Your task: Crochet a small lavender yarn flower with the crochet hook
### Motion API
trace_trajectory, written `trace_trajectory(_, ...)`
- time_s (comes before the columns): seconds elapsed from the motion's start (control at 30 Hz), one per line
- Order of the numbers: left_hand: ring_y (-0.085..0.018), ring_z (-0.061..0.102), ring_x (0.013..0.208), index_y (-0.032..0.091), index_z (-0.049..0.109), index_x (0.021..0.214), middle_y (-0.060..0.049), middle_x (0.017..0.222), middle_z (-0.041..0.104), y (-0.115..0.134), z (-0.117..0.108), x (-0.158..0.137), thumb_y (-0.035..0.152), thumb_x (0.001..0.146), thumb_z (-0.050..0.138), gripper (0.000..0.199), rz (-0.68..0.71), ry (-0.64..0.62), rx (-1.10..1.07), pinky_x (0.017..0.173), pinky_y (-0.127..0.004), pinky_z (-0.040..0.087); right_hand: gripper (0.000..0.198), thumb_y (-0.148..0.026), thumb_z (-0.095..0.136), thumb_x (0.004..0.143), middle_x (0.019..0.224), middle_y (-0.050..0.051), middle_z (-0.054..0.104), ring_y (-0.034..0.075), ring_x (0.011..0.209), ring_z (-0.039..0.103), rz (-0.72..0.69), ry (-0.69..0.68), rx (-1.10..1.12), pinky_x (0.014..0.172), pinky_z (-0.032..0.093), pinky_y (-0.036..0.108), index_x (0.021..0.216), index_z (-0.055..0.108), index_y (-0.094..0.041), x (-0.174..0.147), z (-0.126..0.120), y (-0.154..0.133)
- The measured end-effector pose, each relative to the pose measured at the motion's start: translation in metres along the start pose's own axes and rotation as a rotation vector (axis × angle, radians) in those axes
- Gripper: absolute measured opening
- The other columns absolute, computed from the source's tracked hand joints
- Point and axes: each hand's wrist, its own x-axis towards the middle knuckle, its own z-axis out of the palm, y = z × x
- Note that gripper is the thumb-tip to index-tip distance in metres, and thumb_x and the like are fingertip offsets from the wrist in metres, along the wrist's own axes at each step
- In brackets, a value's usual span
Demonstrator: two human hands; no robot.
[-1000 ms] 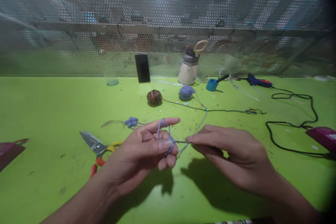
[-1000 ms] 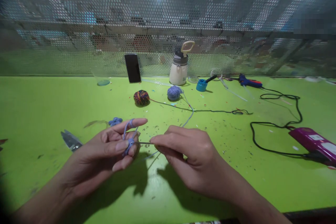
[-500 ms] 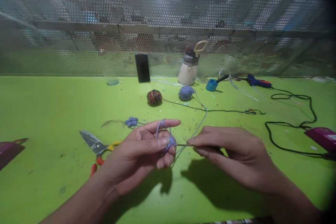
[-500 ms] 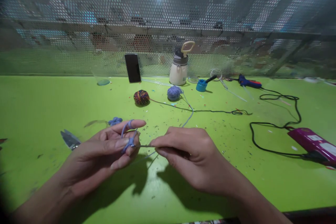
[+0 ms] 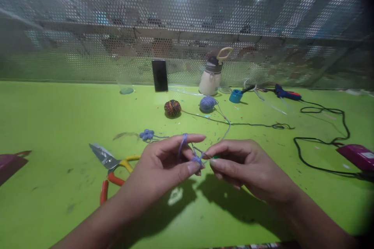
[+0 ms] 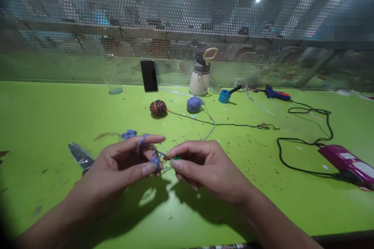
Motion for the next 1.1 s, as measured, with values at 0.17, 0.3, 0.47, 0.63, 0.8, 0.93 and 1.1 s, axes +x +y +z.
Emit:
trace_trajectory(0.17, -0.009, 0.063, 0.074, 0.037, 0.064, 0.123, 0.005, 0.079, 0.065, -0.003, 0.000, -0.002, 0.014, 0.083, 0.069, 0.046, 0.177, 0.073, 0.349, 0.071, -0.019, 0.049, 0.024, -0.031, 0.072, 0.085, 0.058, -0.003, 0.053, 0.005, 0.048, 0.042, 0.031, 0.012, -0.093, 0.041, 0.031, 0.015, 0.106, 0.073, -0.019, 0.000, 0.001, -0.003)
trace_trajectory(0.3, -0.013, 0.066, 0.083, 0.029, 0.056, 0.133, 0.000, 0.093, 0.072, -0.011, -0.003, -0.002, 0.003, 0.086, 0.058, 0.054, 0.572, 0.071, 0.772, 0.076, -0.024, 0.051, 0.026, -0.030, 0.071, 0.086, 0.063, -0.003, 0.058, 0.003, 0.045, 0.043, 0.058, 0.017, 0.016, 0.040, 0.032, 0.015, 0.110, 0.071, -0.020, 0.001, 0.004, 0.003)
trace_trajectory(0.47, -0.018, 0.067, 0.084, 0.024, 0.053, 0.138, -0.006, 0.096, 0.074, -0.018, 0.002, -0.003, -0.003, 0.081, 0.058, 0.063, 0.881, 0.112, 0.892, 0.075, -0.030, 0.053, 0.028, -0.026, 0.070, 0.087, 0.065, -0.003, 0.060, 0.002, 0.041, 0.043, 0.030, 0.008, 0.255, 0.037, 0.027, 0.014, 0.114, 0.069, -0.020, 0.003, 0.017, 0.012)
trace_trajectory(0.63, -0.015, 0.065, 0.083, 0.036, 0.067, 0.121, 0.002, 0.086, 0.072, -0.009, 0.010, -0.010, 0.009, 0.078, 0.074, 0.052, 0.340, 0.299, 0.356, 0.084, -0.026, 0.052, 0.027, -0.025, 0.073, 0.085, 0.062, -0.004, 0.059, 0.001, 0.038, 0.042, -0.058, 0.048, 0.350, 0.036, 0.028, 0.014, 0.112, 0.069, -0.020, 0.004, 0.027, 0.016)
trace_trajectory(0.8, -0.012, 0.062, 0.071, 0.033, 0.073, 0.109, 0.004, 0.071, 0.066, 0.003, 0.010, -0.007, 0.017, 0.074, 0.079, 0.039, 0.061, 0.206, -0.048, 0.071, -0.022, 0.051, 0.025, -0.027, 0.073, 0.083, 0.063, -0.002, 0.061, 0.005, 0.043, 0.046, -0.159, 0.134, 0.181, 0.039, 0.037, 0.016, 0.108, 0.071, -0.020, 0.003, 0.026, 0.015)
trace_trajectory(0.93, -0.009, 0.059, 0.066, 0.029, 0.075, 0.106, 0.004, 0.069, 0.065, 0.010, 0.010, -0.006, 0.014, 0.071, 0.081, 0.038, 0.019, 0.200, -0.120, 0.066, -0.019, 0.048, 0.020, -0.022, 0.071, 0.084, 0.063, -0.003, 0.060, 0.006, 0.046, 0.049, -0.237, 0.208, -0.074, 0.041, 0.039, 0.017, 0.105, 0.072, -0.021, 0.001, 0.024, 0.011)
trace_trajectory(1.1, -0.009, 0.063, 0.066, 0.025, 0.073, 0.106, 0.005, 0.066, 0.066, 0.014, 0.013, -0.008, 0.010, 0.071, 0.078, 0.038, 0.042, 0.222, -0.213, 0.067, -0.018, 0.049, 0.025, -0.013, 0.068, 0.084, 0.081, 0.001, 0.073, 0.012, 0.066, 0.064, -0.505, 0.348, -0.565, 0.056, 0.050, 0.023, 0.106, 0.072, -0.023, -0.004, 0.018, 0.007)
